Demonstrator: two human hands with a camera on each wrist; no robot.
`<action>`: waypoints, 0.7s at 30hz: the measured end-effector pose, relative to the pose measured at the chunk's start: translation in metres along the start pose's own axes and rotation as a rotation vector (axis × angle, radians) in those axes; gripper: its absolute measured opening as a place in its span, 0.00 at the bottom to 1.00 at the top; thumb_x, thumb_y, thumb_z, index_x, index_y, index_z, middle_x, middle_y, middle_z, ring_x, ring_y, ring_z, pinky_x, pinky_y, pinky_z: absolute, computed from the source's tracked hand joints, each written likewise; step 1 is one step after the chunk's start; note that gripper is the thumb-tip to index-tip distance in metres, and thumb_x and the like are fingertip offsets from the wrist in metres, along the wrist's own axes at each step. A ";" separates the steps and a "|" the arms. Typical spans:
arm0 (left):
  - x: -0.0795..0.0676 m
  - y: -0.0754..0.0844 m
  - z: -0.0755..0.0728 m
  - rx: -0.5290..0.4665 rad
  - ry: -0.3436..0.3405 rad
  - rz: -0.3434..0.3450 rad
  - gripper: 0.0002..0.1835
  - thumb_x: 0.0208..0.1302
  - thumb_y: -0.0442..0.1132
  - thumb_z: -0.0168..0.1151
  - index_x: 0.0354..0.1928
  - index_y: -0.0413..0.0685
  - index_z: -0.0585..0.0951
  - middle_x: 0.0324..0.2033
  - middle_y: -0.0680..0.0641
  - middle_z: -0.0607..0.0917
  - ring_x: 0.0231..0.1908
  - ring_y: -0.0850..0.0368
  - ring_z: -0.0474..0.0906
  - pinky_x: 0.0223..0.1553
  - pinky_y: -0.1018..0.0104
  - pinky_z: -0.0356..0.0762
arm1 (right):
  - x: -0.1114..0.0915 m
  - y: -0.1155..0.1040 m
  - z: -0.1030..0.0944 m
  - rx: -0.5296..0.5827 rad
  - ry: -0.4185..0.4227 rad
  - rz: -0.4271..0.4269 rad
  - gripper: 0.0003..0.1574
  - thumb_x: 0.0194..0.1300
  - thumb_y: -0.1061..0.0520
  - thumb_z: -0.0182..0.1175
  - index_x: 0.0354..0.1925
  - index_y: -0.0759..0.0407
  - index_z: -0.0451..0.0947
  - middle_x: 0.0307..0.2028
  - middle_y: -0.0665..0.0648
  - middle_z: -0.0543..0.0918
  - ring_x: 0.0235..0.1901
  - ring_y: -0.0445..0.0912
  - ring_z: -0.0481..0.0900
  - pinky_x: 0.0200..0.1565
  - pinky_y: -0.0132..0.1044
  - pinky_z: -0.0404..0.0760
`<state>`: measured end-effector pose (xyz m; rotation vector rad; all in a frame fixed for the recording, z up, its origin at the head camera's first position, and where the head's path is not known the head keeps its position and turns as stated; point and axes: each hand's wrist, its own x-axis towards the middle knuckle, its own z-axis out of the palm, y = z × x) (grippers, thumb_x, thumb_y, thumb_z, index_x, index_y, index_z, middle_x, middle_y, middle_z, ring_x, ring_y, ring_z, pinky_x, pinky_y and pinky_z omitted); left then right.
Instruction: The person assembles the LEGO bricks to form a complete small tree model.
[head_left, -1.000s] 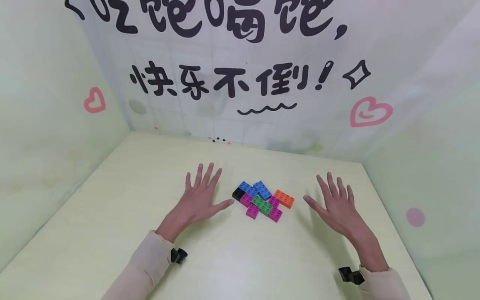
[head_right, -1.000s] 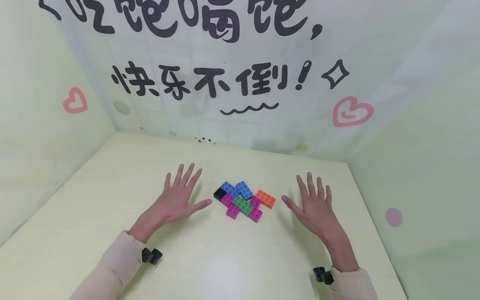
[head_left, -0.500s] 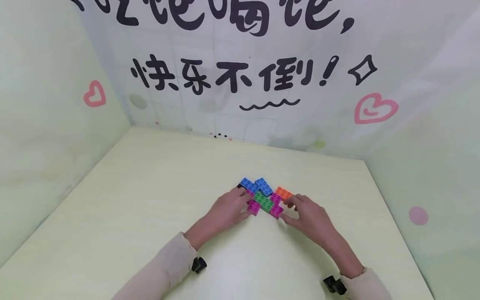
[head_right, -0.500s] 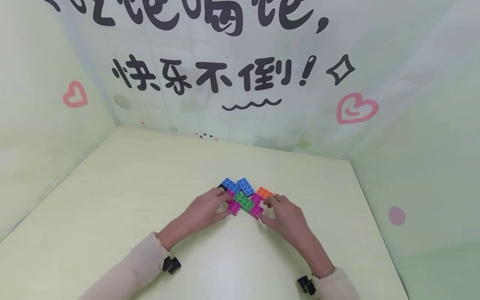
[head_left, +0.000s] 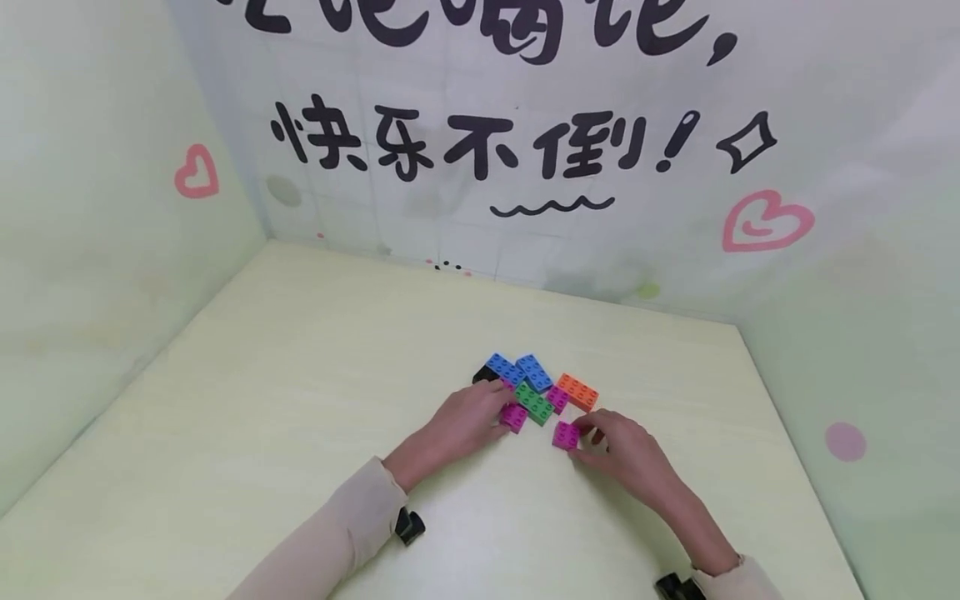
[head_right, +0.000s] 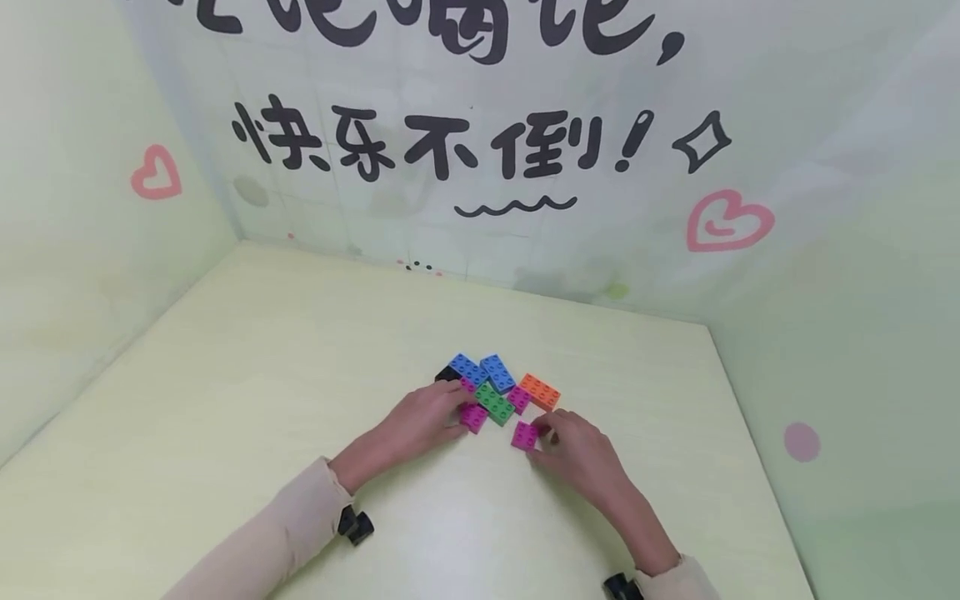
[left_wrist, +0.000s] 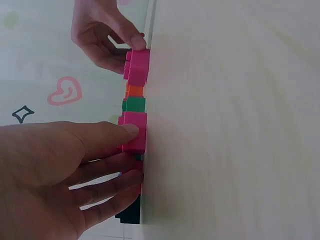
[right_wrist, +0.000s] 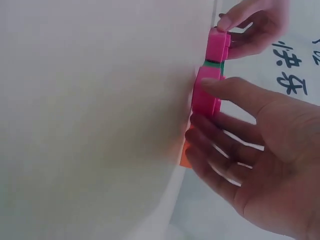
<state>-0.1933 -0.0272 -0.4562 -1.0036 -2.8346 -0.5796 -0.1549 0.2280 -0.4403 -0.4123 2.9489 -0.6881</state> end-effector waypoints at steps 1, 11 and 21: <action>0.001 0.000 -0.001 -0.020 -0.005 -0.019 0.17 0.59 0.44 0.73 0.49 0.48 0.84 0.42 0.53 0.82 0.40 0.59 0.76 0.40 0.70 0.76 | -0.002 0.000 0.000 0.035 -0.016 -0.014 0.19 0.54 0.55 0.75 0.45 0.53 0.84 0.35 0.45 0.81 0.35 0.42 0.77 0.33 0.35 0.78; 0.004 -0.004 0.000 -0.284 -0.037 -0.148 0.18 0.54 0.46 0.76 0.44 0.48 0.84 0.37 0.55 0.83 0.36 0.61 0.76 0.37 0.72 0.75 | 0.008 -0.018 0.014 0.208 -0.119 -0.194 0.19 0.54 0.59 0.75 0.46 0.56 0.84 0.34 0.47 0.81 0.33 0.44 0.78 0.35 0.34 0.81; 0.003 0.000 0.000 -0.568 -0.037 0.011 0.16 0.55 0.39 0.75 0.46 0.48 0.85 0.34 0.58 0.82 0.36 0.61 0.79 0.36 0.75 0.77 | 0.015 -0.018 0.015 0.210 -0.093 -0.201 0.17 0.54 0.60 0.75 0.43 0.54 0.83 0.33 0.48 0.82 0.31 0.42 0.78 0.34 0.32 0.81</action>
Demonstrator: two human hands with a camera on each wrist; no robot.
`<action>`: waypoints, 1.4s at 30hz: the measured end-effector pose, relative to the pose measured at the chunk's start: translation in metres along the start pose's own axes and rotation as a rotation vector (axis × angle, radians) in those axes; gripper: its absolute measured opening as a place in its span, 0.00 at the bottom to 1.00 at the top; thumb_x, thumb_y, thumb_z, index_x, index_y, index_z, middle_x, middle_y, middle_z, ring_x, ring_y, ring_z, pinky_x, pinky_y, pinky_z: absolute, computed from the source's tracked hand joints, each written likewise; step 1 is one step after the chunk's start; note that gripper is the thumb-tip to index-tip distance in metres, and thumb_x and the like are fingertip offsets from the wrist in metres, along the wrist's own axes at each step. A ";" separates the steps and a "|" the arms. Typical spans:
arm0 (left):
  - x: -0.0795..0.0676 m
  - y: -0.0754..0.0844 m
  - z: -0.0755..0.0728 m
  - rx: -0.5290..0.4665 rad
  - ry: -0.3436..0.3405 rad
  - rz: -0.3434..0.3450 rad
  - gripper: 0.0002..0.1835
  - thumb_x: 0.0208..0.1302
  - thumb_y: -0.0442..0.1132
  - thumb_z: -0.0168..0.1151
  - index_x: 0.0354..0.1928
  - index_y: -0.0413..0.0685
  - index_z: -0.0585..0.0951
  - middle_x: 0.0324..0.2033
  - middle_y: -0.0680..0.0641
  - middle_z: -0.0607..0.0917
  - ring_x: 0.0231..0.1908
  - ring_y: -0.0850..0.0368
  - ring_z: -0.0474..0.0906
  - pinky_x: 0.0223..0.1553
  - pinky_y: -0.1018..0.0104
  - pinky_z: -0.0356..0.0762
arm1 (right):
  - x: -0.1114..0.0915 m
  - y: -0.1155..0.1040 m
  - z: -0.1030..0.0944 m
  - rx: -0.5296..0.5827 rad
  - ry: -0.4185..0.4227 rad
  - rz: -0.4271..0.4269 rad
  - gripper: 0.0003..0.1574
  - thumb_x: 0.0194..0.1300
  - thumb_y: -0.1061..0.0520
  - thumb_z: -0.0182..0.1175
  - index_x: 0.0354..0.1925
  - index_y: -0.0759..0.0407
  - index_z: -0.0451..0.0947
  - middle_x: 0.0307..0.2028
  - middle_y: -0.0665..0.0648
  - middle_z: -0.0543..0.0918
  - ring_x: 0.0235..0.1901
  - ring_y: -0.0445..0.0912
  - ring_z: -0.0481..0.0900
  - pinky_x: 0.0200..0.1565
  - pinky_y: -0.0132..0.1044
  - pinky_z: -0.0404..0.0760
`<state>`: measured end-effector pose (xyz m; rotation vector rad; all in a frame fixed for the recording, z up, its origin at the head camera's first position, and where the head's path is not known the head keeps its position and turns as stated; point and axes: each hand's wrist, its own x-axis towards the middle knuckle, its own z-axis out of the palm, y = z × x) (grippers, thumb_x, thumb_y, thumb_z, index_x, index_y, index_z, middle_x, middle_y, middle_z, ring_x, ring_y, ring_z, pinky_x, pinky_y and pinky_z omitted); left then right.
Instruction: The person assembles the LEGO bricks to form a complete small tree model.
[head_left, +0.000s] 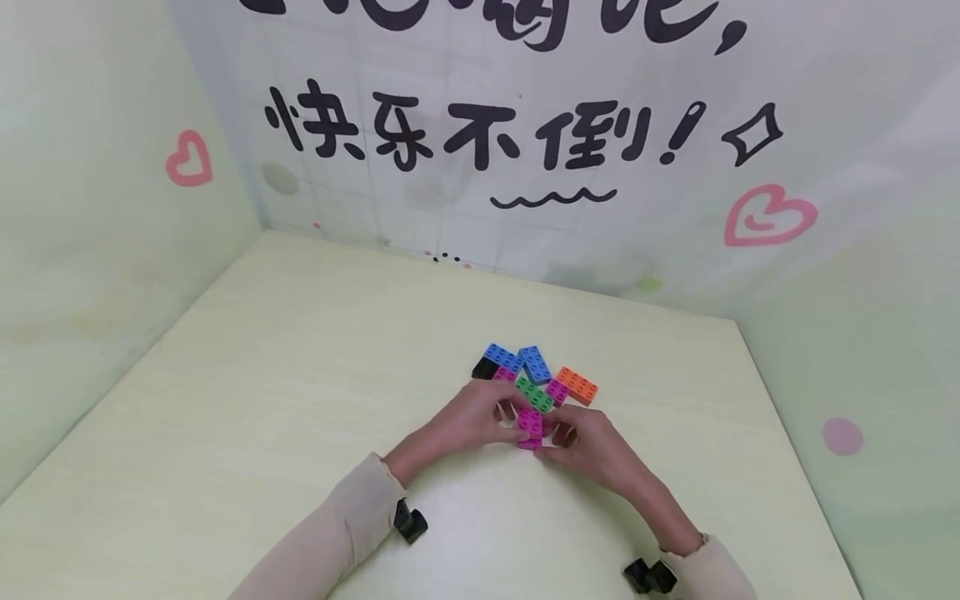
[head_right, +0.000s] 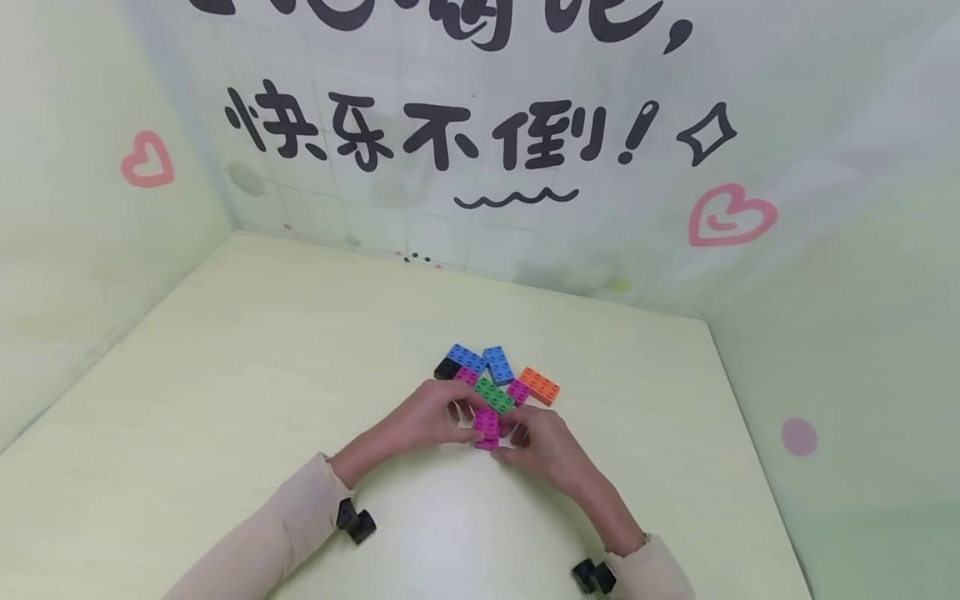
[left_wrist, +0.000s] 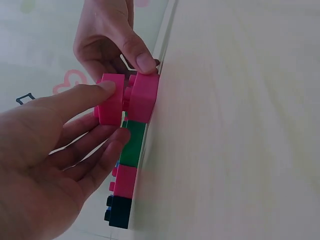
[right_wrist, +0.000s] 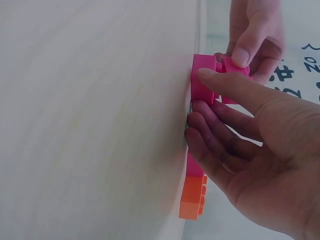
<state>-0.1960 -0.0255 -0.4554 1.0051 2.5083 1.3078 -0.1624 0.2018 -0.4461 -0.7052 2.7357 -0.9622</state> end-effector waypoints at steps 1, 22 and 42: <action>0.000 0.001 0.000 0.003 -0.008 -0.001 0.16 0.55 0.39 0.75 0.46 0.48 0.85 0.34 0.59 0.82 0.36 0.61 0.79 0.36 0.76 0.77 | 0.001 0.000 0.000 0.001 -0.001 0.001 0.17 0.54 0.60 0.75 0.43 0.54 0.83 0.33 0.48 0.82 0.30 0.42 0.79 0.34 0.32 0.81; 0.000 0.022 0.007 0.338 -0.034 0.091 0.19 0.56 0.43 0.75 0.49 0.46 0.86 0.39 0.54 0.82 0.35 0.66 0.73 0.36 0.78 0.71 | 0.001 0.001 0.002 0.004 0.060 -0.037 0.16 0.50 0.61 0.77 0.39 0.56 0.85 0.29 0.46 0.82 0.28 0.39 0.78 0.32 0.31 0.81; -0.003 0.002 0.013 -0.076 0.033 -0.080 0.18 0.45 0.41 0.81 0.39 0.47 0.87 0.30 0.59 0.84 0.31 0.66 0.80 0.34 0.75 0.77 | -0.011 0.012 -0.002 0.215 0.091 -0.130 0.18 0.57 0.57 0.73 0.48 0.53 0.84 0.38 0.49 0.85 0.34 0.44 0.84 0.38 0.39 0.84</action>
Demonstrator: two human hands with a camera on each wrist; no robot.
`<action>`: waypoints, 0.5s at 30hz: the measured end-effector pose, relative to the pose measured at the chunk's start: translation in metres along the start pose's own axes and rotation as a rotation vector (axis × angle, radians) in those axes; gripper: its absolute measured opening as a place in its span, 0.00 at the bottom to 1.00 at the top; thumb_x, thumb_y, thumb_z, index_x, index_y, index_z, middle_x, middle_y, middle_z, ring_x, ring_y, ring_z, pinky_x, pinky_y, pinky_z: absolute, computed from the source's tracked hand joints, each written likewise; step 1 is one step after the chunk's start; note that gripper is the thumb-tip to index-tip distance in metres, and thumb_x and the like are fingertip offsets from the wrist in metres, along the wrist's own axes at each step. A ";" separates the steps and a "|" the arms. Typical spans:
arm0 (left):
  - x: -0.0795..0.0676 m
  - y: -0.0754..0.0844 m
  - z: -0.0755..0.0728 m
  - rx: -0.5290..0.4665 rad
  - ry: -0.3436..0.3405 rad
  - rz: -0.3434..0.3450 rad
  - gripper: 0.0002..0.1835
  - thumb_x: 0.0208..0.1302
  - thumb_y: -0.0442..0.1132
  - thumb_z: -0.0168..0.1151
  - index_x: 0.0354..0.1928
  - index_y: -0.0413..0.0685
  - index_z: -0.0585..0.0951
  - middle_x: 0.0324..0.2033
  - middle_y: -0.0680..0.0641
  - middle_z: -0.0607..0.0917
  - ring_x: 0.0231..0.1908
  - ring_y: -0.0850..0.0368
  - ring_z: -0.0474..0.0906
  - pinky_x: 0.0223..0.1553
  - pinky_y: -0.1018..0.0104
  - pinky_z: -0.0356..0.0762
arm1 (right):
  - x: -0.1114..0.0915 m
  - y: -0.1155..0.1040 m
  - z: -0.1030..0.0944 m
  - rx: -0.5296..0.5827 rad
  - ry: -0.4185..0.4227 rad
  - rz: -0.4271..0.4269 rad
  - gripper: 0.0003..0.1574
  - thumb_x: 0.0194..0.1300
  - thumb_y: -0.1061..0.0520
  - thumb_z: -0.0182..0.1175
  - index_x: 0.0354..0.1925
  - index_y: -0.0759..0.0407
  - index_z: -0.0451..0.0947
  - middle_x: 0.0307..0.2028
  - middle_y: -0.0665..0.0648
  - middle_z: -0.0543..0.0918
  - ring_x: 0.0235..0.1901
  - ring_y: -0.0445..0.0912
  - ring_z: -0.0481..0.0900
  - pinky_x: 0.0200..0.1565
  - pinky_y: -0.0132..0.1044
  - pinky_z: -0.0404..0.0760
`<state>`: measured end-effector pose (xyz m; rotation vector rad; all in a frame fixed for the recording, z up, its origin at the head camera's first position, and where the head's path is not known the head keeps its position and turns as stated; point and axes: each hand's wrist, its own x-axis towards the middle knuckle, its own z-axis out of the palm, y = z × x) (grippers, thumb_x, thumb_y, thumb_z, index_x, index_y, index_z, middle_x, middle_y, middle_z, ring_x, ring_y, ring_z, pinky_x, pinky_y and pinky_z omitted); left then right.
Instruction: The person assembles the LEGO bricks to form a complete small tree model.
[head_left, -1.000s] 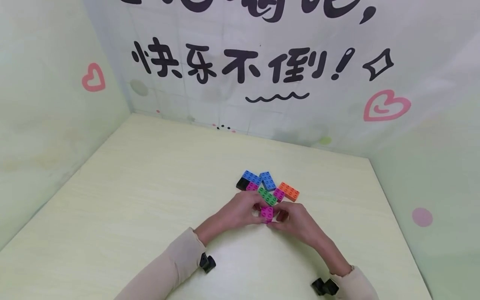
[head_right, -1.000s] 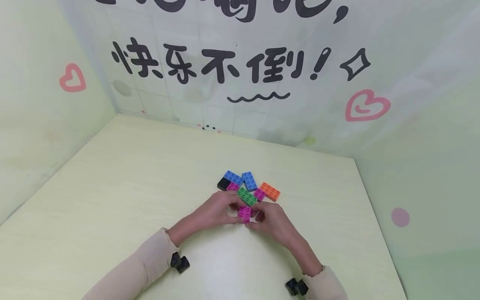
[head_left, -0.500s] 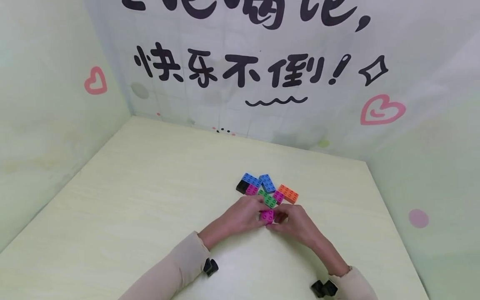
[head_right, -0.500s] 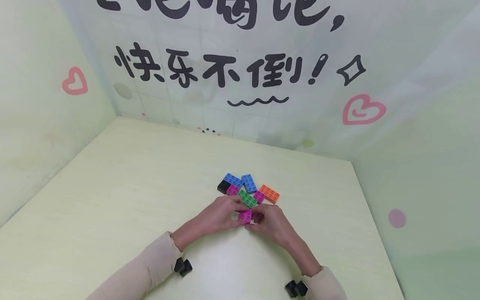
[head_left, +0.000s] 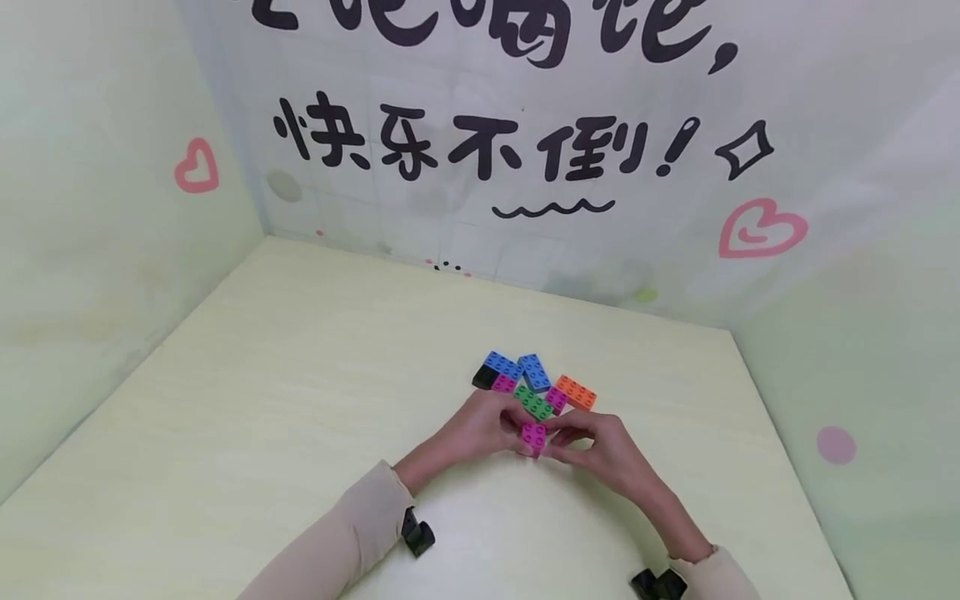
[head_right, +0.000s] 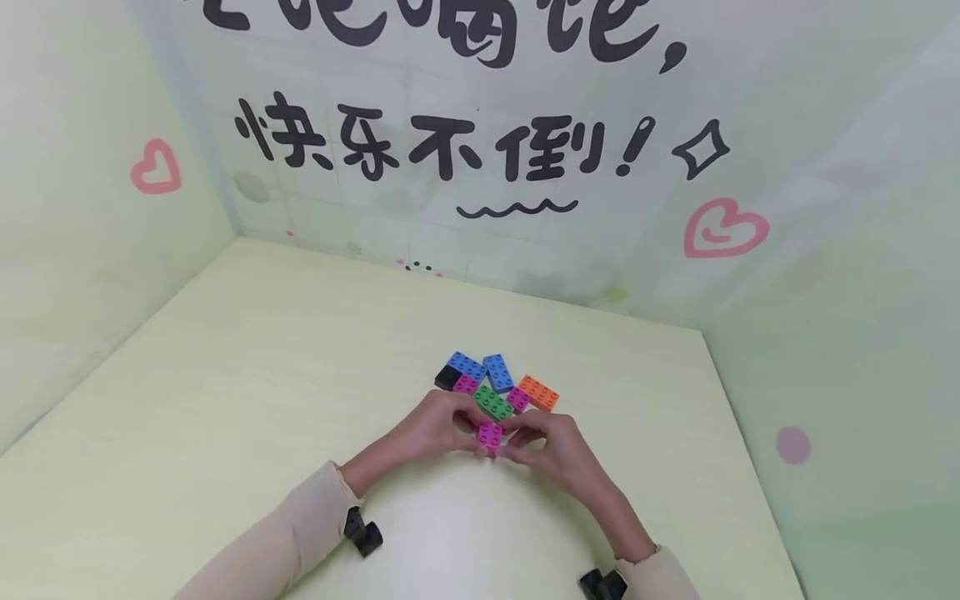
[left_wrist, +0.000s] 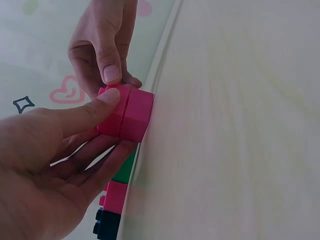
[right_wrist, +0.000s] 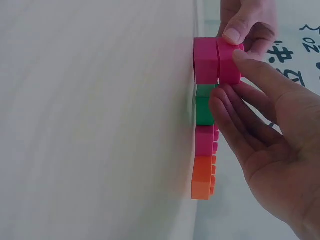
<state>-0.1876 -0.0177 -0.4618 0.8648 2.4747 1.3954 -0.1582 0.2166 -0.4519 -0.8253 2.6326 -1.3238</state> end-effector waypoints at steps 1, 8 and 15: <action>0.000 0.000 0.000 -0.002 0.002 0.000 0.18 0.45 0.41 0.81 0.39 0.47 0.87 0.30 0.59 0.84 0.31 0.66 0.80 0.34 0.75 0.77 | 0.000 0.000 -0.001 0.004 0.001 -0.007 0.18 0.57 0.57 0.73 0.48 0.53 0.85 0.38 0.48 0.85 0.34 0.44 0.84 0.38 0.39 0.84; 0.001 0.001 0.001 -0.003 0.022 -0.019 0.17 0.45 0.41 0.80 0.38 0.48 0.87 0.30 0.60 0.84 0.31 0.66 0.79 0.34 0.74 0.77 | 0.005 -0.001 -0.005 0.011 -0.012 -0.018 0.18 0.57 0.59 0.72 0.47 0.57 0.86 0.39 0.49 0.86 0.34 0.44 0.84 0.36 0.39 0.84; 0.005 -0.001 0.007 -0.016 0.007 -0.049 0.17 0.45 0.41 0.80 0.39 0.48 0.86 0.29 0.60 0.83 0.31 0.66 0.77 0.33 0.74 0.77 | 0.006 -0.002 -0.007 -0.015 -0.033 0.013 0.17 0.56 0.60 0.73 0.46 0.59 0.86 0.38 0.50 0.87 0.34 0.44 0.84 0.36 0.38 0.83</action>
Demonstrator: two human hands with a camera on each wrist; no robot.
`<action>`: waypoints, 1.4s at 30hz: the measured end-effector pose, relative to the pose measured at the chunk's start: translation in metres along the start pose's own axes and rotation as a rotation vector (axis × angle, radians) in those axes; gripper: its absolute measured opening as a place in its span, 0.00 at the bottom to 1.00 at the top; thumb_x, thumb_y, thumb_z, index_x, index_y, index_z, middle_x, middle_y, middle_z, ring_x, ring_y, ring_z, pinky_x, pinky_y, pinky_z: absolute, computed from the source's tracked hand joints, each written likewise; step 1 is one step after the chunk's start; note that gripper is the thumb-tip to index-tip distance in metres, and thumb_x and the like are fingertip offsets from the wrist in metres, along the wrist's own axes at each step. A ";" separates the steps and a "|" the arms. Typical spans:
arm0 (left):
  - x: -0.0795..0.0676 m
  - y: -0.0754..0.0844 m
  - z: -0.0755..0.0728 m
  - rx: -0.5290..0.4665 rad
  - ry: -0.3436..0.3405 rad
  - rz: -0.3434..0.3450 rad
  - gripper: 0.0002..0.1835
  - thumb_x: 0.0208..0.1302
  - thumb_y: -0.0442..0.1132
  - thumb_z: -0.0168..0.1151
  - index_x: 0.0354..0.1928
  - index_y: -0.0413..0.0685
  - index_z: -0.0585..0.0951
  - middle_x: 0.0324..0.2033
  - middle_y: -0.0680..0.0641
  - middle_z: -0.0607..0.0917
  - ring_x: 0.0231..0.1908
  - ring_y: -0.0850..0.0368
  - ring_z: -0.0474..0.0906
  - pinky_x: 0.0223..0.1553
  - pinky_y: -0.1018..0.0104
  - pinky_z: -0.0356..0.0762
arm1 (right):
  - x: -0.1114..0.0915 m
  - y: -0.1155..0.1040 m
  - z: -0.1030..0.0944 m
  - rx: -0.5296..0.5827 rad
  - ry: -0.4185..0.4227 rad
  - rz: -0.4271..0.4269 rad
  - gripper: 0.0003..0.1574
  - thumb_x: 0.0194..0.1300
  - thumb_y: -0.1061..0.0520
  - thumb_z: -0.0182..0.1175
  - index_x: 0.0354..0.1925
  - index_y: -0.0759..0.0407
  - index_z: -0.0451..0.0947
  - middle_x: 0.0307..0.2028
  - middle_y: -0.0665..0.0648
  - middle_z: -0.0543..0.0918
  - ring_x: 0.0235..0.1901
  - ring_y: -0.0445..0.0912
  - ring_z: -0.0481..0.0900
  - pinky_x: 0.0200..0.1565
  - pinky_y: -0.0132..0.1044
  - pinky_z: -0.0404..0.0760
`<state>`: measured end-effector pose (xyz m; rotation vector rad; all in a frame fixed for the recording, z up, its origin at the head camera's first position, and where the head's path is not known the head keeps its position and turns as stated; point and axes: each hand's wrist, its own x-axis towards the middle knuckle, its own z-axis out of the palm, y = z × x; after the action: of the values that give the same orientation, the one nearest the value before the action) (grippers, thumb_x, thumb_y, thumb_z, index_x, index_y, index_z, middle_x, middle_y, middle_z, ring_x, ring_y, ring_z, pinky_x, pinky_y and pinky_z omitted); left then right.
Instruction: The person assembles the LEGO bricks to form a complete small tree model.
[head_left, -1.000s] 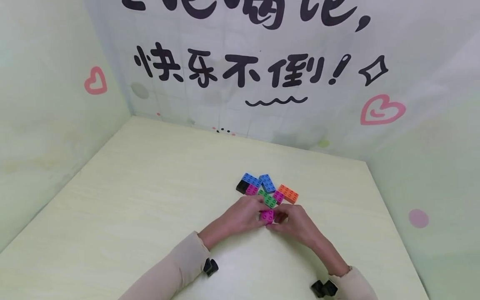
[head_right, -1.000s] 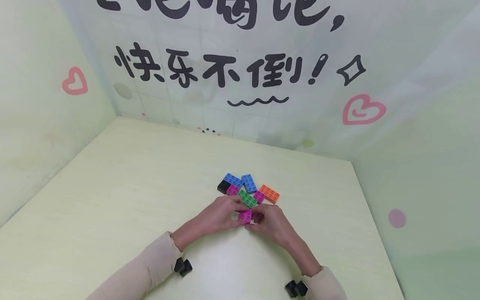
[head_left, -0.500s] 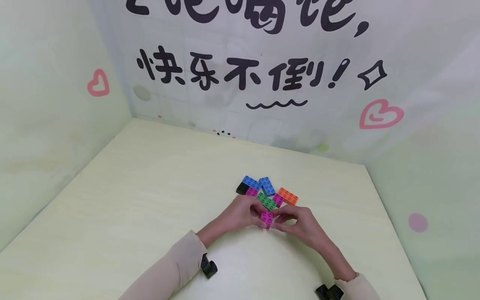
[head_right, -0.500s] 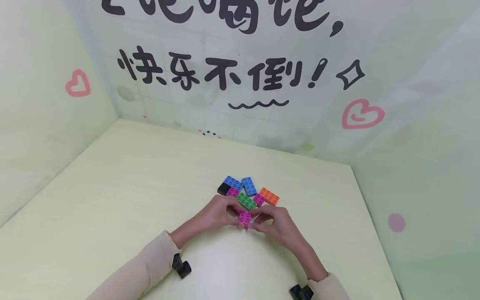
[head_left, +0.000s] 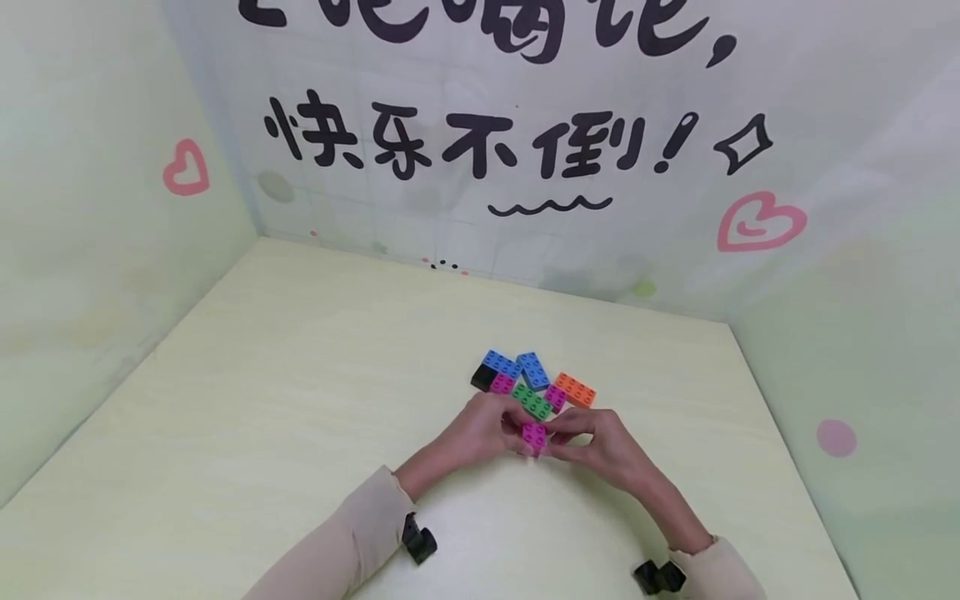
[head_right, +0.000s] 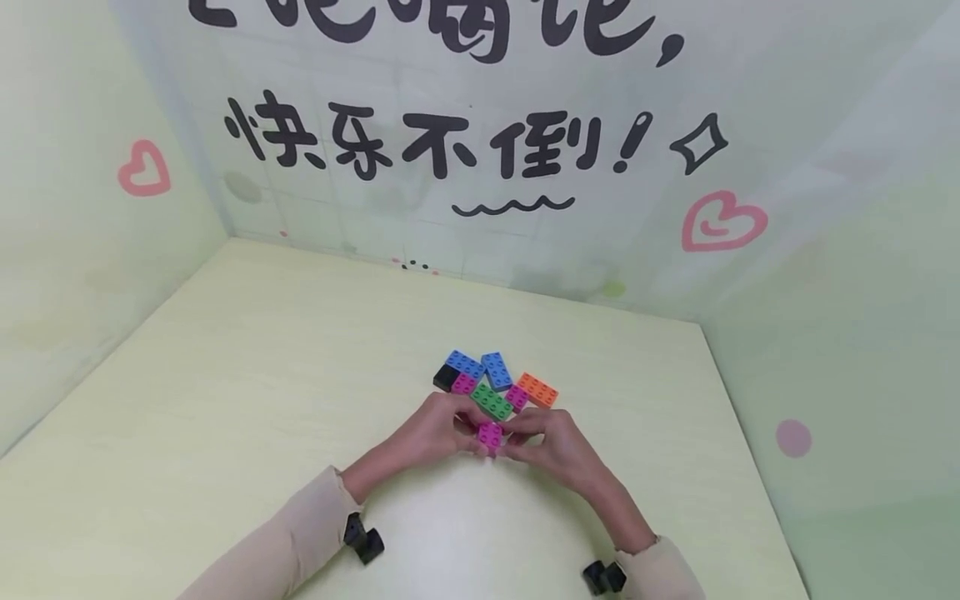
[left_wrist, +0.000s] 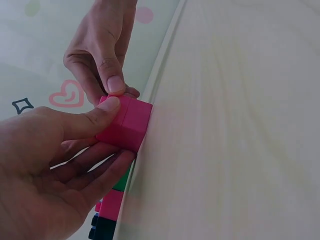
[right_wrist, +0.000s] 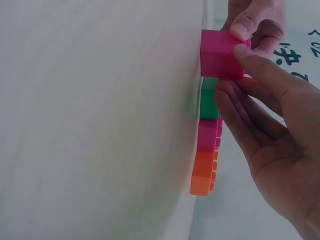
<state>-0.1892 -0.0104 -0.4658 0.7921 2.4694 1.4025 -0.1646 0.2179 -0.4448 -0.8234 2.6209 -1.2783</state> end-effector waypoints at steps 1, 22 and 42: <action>0.000 0.000 0.001 -0.002 -0.001 0.001 0.17 0.45 0.41 0.80 0.39 0.48 0.86 0.29 0.60 0.83 0.31 0.66 0.78 0.33 0.74 0.77 | 0.000 0.001 0.000 -0.019 -0.005 -0.001 0.17 0.56 0.60 0.73 0.46 0.59 0.86 0.38 0.50 0.87 0.34 0.43 0.84 0.36 0.38 0.83; 0.002 -0.003 0.010 0.026 -0.065 -0.011 0.18 0.48 0.43 0.80 0.41 0.47 0.86 0.31 0.59 0.83 0.32 0.68 0.78 0.35 0.77 0.76 | 0.016 0.022 -0.021 -0.631 0.099 0.086 0.18 0.52 0.51 0.77 0.40 0.55 0.86 0.32 0.48 0.78 0.28 0.42 0.73 0.30 0.34 0.76; 0.000 -0.009 -0.005 -0.005 -0.044 -0.002 0.18 0.48 0.42 0.80 0.43 0.48 0.86 0.33 0.61 0.83 0.35 0.65 0.80 0.39 0.77 0.76 | -0.002 0.010 -0.019 -0.185 0.189 0.146 0.21 0.56 0.57 0.74 0.49 0.55 0.82 0.41 0.50 0.84 0.37 0.49 0.82 0.34 0.38 0.83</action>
<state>-0.1950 -0.0178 -0.4703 0.8102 2.4327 1.3745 -0.1734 0.2371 -0.4408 -0.5439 2.9210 -1.1409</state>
